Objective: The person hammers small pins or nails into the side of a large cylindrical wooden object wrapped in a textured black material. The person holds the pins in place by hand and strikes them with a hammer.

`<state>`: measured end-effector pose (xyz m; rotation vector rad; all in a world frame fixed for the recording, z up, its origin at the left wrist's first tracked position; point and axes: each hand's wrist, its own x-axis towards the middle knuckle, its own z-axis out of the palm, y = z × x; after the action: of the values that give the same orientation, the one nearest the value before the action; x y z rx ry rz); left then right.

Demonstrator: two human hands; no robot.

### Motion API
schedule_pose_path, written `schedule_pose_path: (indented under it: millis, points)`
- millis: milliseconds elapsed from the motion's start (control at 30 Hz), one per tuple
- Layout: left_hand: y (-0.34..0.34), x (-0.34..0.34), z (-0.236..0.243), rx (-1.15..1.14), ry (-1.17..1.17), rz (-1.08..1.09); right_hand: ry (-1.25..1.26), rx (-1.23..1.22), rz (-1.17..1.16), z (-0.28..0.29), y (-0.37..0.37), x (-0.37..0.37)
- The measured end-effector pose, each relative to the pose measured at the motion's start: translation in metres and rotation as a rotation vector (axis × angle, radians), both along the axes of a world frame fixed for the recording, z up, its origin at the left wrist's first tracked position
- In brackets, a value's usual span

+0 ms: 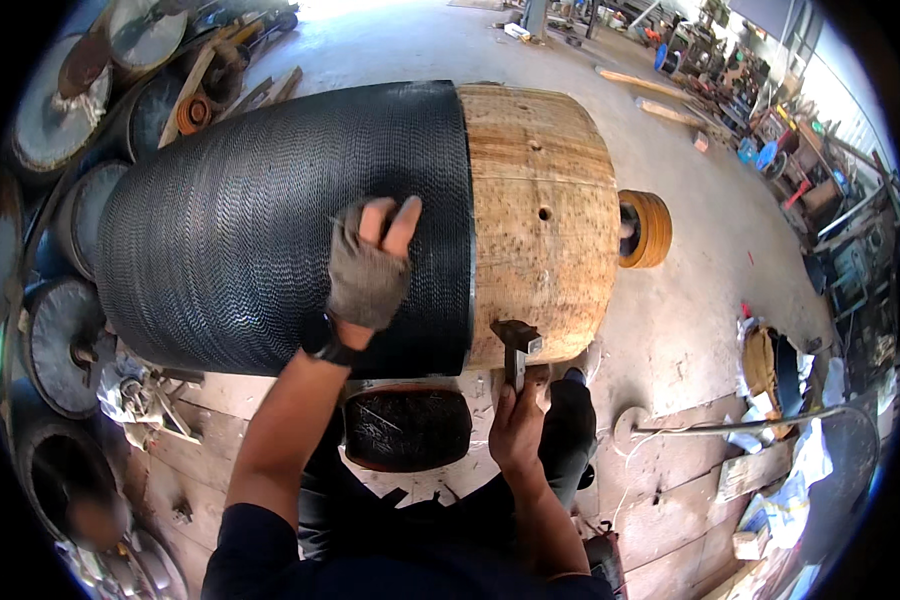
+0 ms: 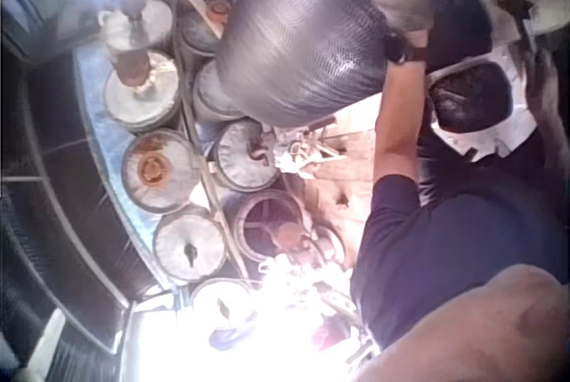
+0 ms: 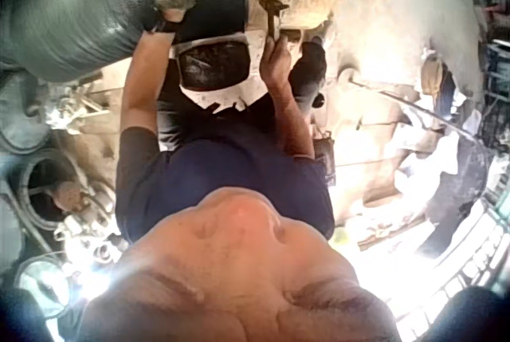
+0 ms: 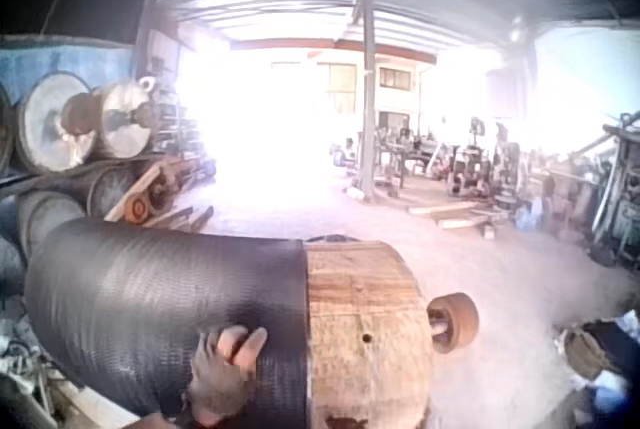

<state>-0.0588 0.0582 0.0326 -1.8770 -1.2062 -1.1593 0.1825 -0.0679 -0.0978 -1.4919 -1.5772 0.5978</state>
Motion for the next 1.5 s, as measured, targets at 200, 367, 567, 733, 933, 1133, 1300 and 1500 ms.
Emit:
schedule_pose_path:
  millis: [200,367,567,733,933,1133,1300,1500]
  points:
    - [-0.06,0.068,-0.056,-0.261,-0.173,-0.361,0.086,-0.017,0.048,0.011,-0.004,0.006]
    - [-0.063,0.07,-0.061,-0.34,-0.174,-0.284,0.091,-0.018,0.066,0.017,-0.004,0.007]
    - [-0.063,0.067,-0.055,-0.412,-0.22,-0.287,0.152,-0.042,0.075,0.012,-0.002,0.004]
    - [-0.061,0.065,-0.045,-0.477,-0.25,-0.292,0.141,-0.021,0.086,0.016,0.001,0.006]
    - [-0.059,0.071,-0.038,-0.46,-0.304,-0.27,0.148,0.031,0.124,0.028,0.004,0.007]
    - [-0.052,0.08,-0.036,-0.501,-0.259,-0.154,0.168,-0.007,0.144,0.039,0.004,0.005]
    - [-0.047,0.084,-0.038,-0.396,-0.225,-0.148,-0.004,0.093,0.121,0.041,0.005,0.004]
    - [-0.045,0.088,-0.047,-0.442,-0.285,-0.176,0.039,0.114,0.095,0.048,-0.001,0.006]
